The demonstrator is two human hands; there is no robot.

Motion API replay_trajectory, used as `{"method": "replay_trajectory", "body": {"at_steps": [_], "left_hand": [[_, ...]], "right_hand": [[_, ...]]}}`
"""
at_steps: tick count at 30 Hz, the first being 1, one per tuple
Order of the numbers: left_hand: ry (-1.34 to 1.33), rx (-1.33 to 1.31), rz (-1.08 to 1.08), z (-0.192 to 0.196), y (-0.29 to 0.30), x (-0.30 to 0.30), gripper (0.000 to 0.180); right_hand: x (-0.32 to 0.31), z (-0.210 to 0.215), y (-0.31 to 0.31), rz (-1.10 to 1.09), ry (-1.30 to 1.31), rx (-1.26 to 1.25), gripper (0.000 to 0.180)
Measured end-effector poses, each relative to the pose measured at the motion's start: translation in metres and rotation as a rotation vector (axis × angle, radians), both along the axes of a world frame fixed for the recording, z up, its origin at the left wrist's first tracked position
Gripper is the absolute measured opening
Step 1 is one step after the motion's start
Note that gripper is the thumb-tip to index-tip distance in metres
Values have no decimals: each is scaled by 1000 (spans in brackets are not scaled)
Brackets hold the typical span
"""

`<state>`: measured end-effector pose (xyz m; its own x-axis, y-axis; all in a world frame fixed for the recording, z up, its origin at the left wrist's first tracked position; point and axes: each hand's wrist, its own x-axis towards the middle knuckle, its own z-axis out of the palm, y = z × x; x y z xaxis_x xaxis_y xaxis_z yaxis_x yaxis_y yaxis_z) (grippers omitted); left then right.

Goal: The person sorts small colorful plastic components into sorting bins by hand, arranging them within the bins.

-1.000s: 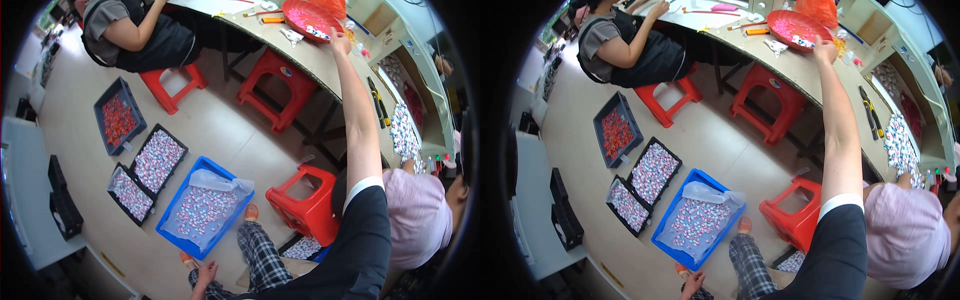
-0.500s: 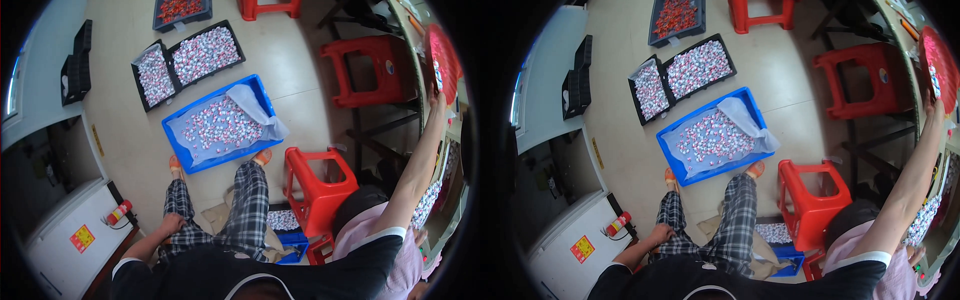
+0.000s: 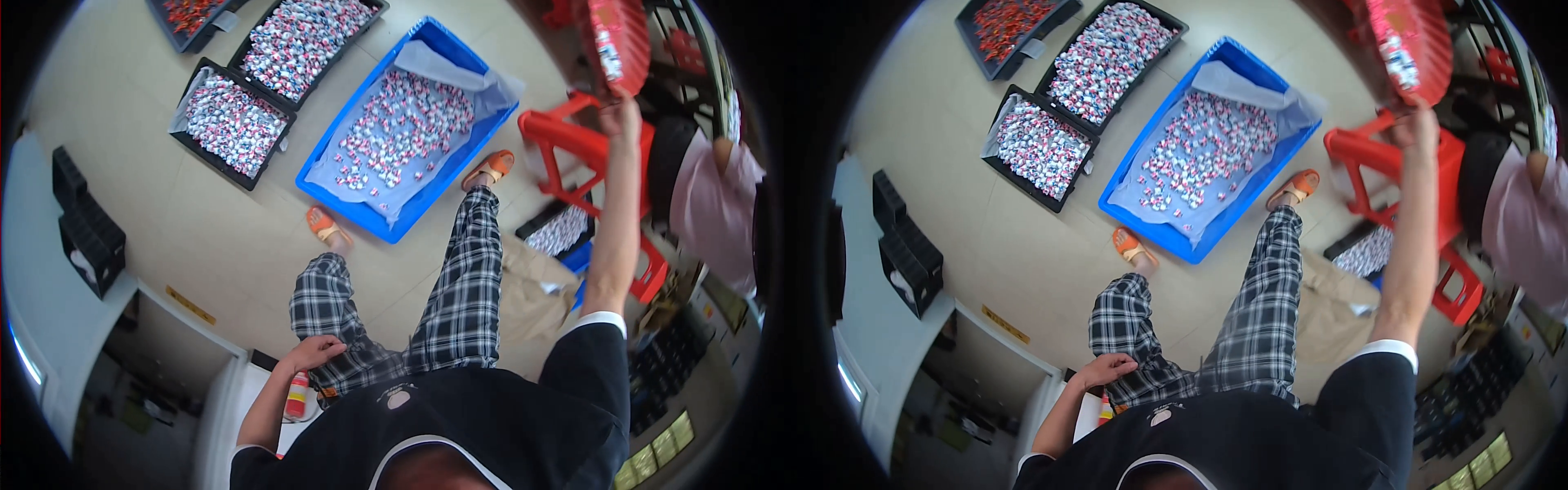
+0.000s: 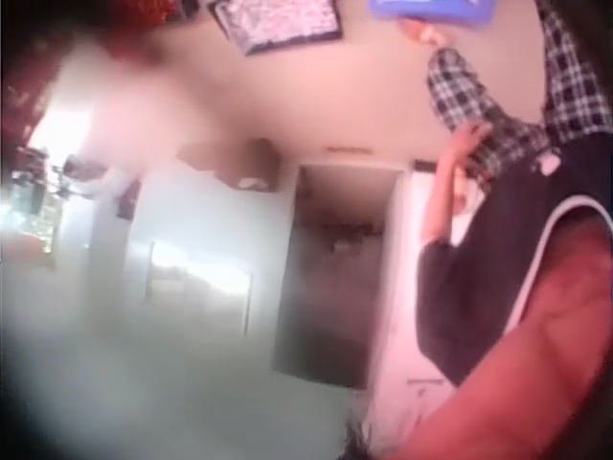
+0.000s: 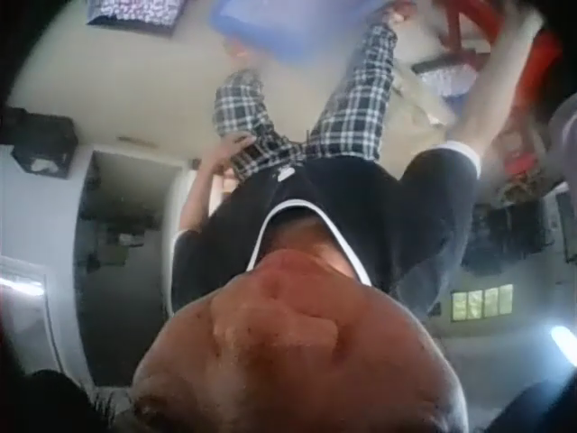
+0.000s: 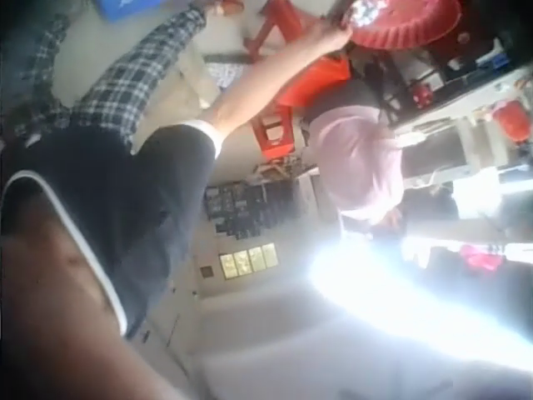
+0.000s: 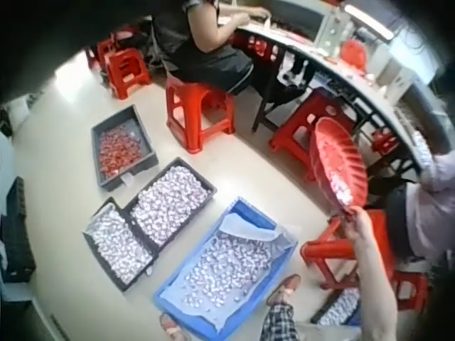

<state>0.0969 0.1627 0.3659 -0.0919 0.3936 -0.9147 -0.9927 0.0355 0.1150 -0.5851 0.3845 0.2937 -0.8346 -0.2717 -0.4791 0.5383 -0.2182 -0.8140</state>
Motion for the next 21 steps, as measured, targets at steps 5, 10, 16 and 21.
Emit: {"method": "replay_trajectory", "body": {"at_steps": [5,10,16,21], "left_hand": [[-28,37,193,-29,-41,91,29],[41,-411,245,-69,-93,114,22],[770,-911,-301,-196,-134,8,16],[1317,-572,-706,-360,-85,-92,21]], "right_hand": [[233,-126,56,-343,-82,193,32],[404,-216,124,-590,-131,339,36],[516,-327,187,-733,-236,423,34],[561,-449,203,-800,-200,463,33]]}}
